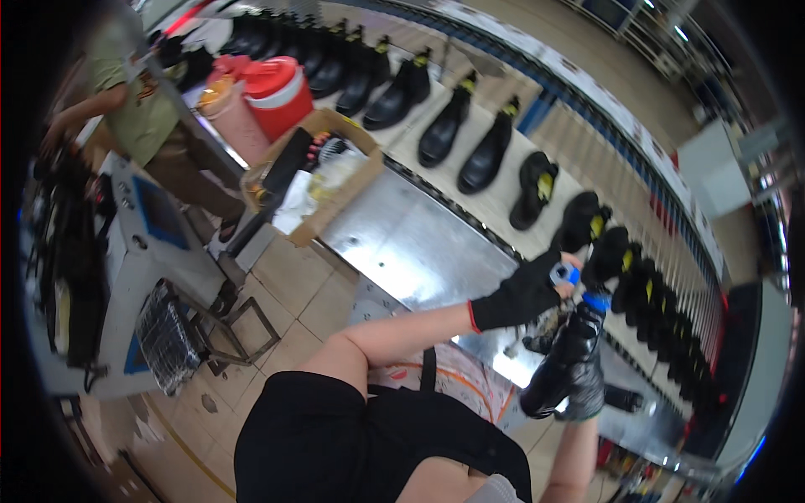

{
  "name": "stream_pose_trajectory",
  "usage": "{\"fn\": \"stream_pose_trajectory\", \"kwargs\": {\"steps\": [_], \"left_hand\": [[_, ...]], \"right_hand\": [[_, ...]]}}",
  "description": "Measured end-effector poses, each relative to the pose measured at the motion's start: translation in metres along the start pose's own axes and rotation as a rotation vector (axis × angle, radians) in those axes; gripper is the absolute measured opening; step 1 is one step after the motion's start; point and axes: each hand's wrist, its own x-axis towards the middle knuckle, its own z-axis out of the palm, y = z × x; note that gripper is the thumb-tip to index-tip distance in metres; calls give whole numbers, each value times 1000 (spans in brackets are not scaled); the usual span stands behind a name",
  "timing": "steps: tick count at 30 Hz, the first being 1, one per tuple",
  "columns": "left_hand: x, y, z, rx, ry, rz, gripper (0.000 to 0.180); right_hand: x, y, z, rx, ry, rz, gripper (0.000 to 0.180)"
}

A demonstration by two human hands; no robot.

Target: Apply adhesive or sealant to the edge of a black leather boot using a small brush and then clean or polish the surface.

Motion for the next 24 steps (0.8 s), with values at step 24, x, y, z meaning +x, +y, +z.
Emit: {"fn": "stream_pose_trajectory", "kwargs": {"steps": [24], "left_hand": [[22, 55, -14, 233, -272, 192, 33]], "right_hand": [[-5, 0, 41, -1110, 464, -394, 72]]}}
